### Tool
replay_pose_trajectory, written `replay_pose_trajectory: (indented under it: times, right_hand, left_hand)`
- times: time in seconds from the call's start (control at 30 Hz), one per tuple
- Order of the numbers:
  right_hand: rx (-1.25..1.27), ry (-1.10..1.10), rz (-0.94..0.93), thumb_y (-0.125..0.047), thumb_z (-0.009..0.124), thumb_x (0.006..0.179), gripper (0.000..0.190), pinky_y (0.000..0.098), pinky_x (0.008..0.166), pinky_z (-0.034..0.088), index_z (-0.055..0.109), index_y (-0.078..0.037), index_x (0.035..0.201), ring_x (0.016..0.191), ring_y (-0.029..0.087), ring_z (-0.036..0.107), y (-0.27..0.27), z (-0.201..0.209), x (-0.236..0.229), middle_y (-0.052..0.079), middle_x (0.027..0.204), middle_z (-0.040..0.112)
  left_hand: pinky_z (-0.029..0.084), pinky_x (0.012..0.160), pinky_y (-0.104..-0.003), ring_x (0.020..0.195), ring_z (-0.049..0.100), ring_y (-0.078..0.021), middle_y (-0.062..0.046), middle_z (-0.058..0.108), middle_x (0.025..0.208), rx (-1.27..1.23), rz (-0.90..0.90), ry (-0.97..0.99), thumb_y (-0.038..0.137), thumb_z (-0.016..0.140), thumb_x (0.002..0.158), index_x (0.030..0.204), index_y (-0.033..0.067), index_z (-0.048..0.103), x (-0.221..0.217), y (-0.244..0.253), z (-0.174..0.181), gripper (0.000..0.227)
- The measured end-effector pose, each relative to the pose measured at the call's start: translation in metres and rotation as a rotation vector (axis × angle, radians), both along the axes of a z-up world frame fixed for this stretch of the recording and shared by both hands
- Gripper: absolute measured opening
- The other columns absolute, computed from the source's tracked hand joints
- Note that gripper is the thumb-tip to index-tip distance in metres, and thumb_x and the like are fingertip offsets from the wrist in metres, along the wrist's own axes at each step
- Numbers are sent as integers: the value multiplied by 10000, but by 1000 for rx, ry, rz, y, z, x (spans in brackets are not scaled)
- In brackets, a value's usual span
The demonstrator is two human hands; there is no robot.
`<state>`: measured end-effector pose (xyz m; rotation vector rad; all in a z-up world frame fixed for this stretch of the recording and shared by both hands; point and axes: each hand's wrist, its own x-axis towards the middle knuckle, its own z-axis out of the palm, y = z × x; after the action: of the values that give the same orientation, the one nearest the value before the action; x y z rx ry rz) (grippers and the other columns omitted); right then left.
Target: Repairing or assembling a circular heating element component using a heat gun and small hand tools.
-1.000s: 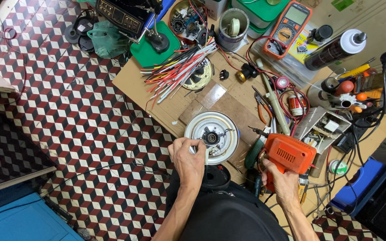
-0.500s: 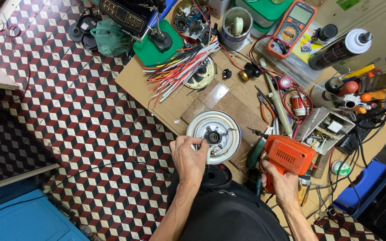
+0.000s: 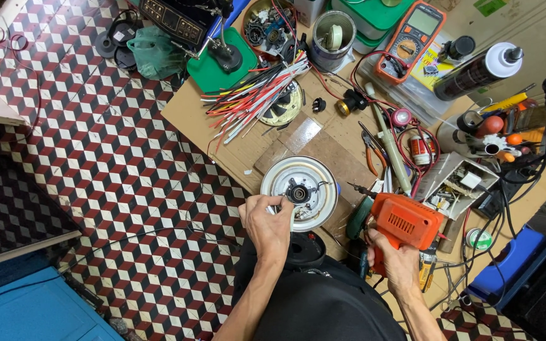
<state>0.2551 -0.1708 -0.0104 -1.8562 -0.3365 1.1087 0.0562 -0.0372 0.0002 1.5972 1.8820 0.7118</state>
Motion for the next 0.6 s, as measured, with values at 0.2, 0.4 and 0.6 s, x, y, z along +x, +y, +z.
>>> replay_pose_trajectory:
  times: [0.2,0.4,0.6]
  right_hand:
    - [-25,-25,25,-193,710,854,232,332,434,510,643,-3,970,447,179,588,-11,-8,3,100,575,620]
    - [-104,-102,91,-216,724,853,219,328,461,543,686,-25,953,455,168,612,-13,-4,-1,80,568,646]
    - [-91,-134,135,-227,721,879,230,322,468,529,722,-13,964,474,160,610,-17,1,-1,74,578,646]
  left_hand:
    - [463,875,-404,943,550,-259,-58,647,903,1,12,-32,147,807,753,781,48,751,0,-2,1,118]
    - [470,882,-409,928,549,-259,-53,643,903,39,10,-21,151,795,792,830,55,724,1,-7,-4,125]
    - [443,866,-409,904,547,-224,-24,642,849,79,-114,54,177,768,854,954,114,734,-5,-9,10,123]
